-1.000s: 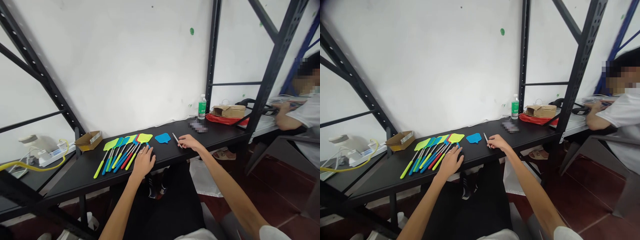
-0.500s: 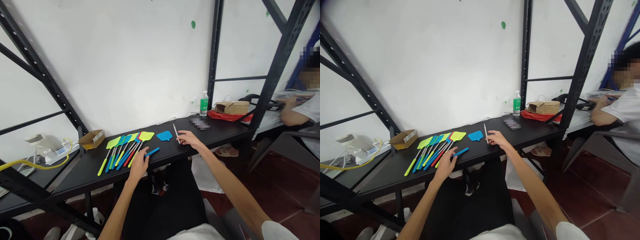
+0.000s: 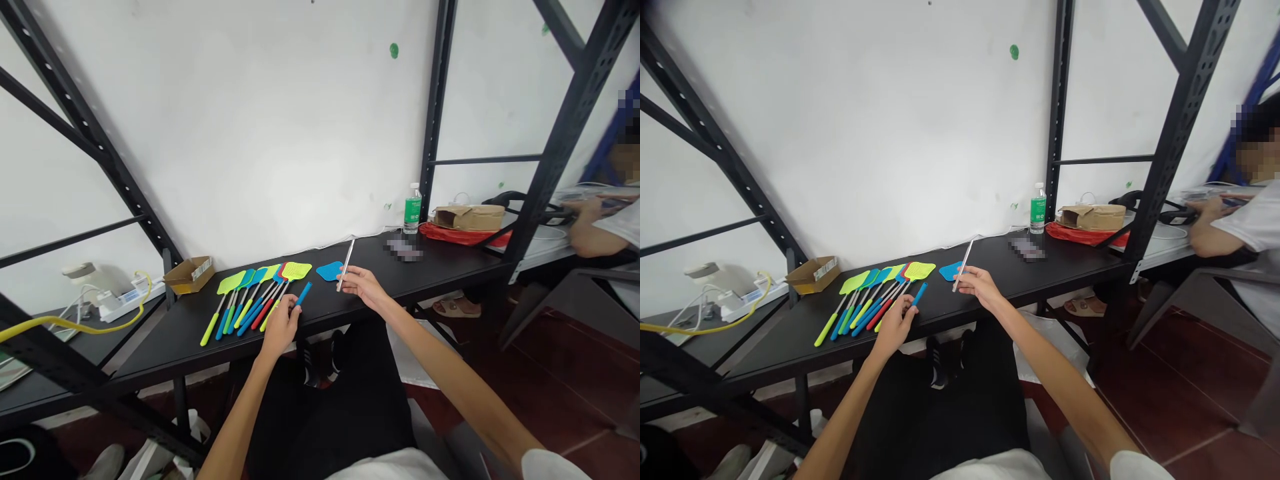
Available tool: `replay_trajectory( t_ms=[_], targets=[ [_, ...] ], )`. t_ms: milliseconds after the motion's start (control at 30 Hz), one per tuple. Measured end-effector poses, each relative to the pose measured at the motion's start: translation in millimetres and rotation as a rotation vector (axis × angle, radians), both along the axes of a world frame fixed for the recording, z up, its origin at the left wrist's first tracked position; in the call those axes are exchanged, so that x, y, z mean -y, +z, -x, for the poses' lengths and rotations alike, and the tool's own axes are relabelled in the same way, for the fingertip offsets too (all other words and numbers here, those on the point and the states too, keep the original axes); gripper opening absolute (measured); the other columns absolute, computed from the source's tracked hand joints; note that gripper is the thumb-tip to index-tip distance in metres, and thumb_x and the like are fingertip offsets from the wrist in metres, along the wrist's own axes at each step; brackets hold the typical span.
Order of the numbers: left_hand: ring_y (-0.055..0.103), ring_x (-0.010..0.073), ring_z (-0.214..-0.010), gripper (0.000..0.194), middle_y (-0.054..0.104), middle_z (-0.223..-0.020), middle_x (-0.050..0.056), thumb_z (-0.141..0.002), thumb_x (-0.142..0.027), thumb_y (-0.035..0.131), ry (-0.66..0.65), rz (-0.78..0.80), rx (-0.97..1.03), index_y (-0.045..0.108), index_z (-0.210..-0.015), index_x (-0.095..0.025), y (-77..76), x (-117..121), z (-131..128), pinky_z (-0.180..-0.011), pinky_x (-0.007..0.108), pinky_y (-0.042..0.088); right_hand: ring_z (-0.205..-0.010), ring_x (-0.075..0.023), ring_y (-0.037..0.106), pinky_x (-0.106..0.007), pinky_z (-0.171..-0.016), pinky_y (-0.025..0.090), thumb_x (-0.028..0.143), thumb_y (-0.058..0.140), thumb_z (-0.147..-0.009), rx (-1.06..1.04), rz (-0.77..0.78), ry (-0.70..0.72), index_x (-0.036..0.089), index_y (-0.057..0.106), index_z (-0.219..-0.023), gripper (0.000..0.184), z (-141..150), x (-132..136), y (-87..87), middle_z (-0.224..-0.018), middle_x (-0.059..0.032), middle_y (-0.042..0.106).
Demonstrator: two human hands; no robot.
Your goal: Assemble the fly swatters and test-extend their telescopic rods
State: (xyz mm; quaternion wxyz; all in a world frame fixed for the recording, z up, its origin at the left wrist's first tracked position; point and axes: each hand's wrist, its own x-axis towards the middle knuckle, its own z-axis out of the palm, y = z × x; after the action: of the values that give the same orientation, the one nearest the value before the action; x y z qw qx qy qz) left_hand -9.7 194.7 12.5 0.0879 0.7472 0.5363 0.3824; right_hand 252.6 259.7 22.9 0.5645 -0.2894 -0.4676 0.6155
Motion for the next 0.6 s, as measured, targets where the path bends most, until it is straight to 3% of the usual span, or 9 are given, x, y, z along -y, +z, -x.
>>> replay_trajectory(
  t_ms=[167, 333, 467, 600],
  targets=[
    [0.061, 0.0212, -0.087, 0.017, 0.065, -0.091, 0.002, -0.096, -0.033, 0.042, 0.023, -0.040, -0.104, 0.053, -0.106, -0.024, 0.4, 2.1, -3.6, -0.073, 0.031, 0.044, -0.074, -0.0177, 0.072, -0.024, -0.062, 0.057, 0.037, 0.078, -0.075, -0.011, -0.002, -0.024, 0.017, 0.071, -0.092, 0.027, 0.3, 1.5, -1.0, -0.095, -0.0089, 0.074],
    [0.061, 0.0207, -0.083, 0.016, 0.063, -0.088, 0.001, -0.096, -0.032, 0.042, 0.041, -0.059, -0.150, 0.052, -0.106, -0.024, 1.2, 3.4, -4.8, -0.066, 0.029, 0.041, -0.057, -0.0094, 0.060, -0.021, -0.054, 0.050, 0.042, 0.079, -0.073, -0.001, -0.031, -0.032, 0.016, 0.073, -0.084, 0.029, 1.2, 0.3, -3.4, -0.076, -0.0041, 0.069],
    [0.061, 0.0204, -0.082, 0.016, 0.063, -0.086, 0.001, -0.096, -0.032, 0.043, 0.051, -0.075, -0.168, 0.053, -0.106, -0.024, 1.2, 4.0, -4.9, -0.065, 0.029, 0.040, -0.058, -0.0096, 0.058, -0.021, -0.054, 0.049, 0.036, 0.082, -0.068, 0.021, -0.043, -0.016, 0.016, 0.075, -0.087, 0.028, 2.3, 0.8, -3.7, -0.072, -0.0027, 0.066],
    [0.061, 0.0200, -0.080, 0.015, 0.063, -0.085, 0.001, -0.097, -0.032, 0.043, 0.058, -0.082, -0.180, 0.053, -0.105, -0.024, 0.8, 3.9, -5.7, -0.064, 0.029, 0.039, -0.059, -0.0113, 0.061, -0.022, -0.054, 0.049, 0.040, 0.074, -0.074, 0.030, -0.038, 0.004, 0.014, 0.075, -0.088, 0.030, 2.4, 4.2, 0.0, -0.074, -0.0060, 0.069]
  ],
)
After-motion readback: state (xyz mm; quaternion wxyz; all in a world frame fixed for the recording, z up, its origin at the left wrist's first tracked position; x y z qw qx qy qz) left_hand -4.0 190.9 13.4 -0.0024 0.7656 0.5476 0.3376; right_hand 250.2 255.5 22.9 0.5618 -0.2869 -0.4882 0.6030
